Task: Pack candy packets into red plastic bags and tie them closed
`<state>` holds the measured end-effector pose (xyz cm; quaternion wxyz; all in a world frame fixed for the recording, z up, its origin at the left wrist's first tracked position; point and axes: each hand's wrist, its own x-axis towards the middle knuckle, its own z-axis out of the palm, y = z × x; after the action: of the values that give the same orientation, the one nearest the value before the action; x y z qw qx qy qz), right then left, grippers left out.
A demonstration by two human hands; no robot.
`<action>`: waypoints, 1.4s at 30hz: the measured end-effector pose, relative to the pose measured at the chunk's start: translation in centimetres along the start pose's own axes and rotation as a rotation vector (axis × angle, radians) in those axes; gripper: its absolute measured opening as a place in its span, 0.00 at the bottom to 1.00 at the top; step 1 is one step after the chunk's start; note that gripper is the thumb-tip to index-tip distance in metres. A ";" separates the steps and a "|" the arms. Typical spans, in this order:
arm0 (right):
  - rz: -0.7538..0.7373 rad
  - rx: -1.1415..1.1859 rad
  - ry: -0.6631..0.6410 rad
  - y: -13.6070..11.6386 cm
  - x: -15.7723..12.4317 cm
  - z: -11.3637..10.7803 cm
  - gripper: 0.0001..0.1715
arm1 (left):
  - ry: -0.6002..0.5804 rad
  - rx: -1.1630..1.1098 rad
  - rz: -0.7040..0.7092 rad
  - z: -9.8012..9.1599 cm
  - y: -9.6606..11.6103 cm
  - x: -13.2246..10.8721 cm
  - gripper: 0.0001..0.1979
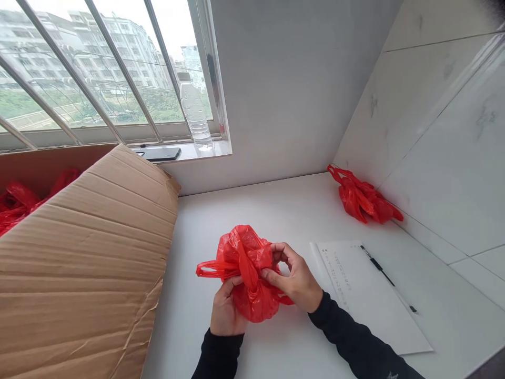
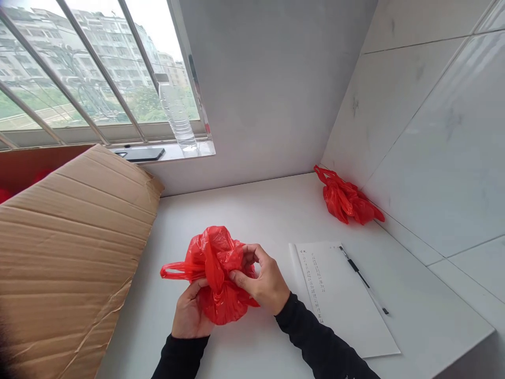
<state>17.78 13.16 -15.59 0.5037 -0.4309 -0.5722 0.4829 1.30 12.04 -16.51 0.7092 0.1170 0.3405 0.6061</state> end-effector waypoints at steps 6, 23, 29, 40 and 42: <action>0.017 0.130 0.003 -0.4 0.2 -0.5 0.15 | -0.112 0.070 0.009 1.5 -0.2 -1.0 0.18; 0.020 0.022 0.085 -0.2 0.2 -0.8 0.16 | 0.078 0.080 0.059 0.7 0.1 0.5 0.13; 0.034 -0.121 0.070 -0.1 0.1 -0.8 0.24 | 0.066 -0.013 0.023 0.5 0.5 0.5 0.15; 0.117 0.037 -0.003 0.7 0.2 -1.0 0.19 | -0.104 0.241 0.112 1.5 -0.4 -0.3 0.21; 0.146 0.109 -0.001 1.0 0.3 -1.1 0.19 | -0.075 0.206 0.096 1.2 -0.6 0.0 0.22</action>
<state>18.87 13.73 -16.45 0.4896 -0.4431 -0.5126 0.5489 2.53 12.23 -15.93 0.6758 0.2280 0.3683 0.5963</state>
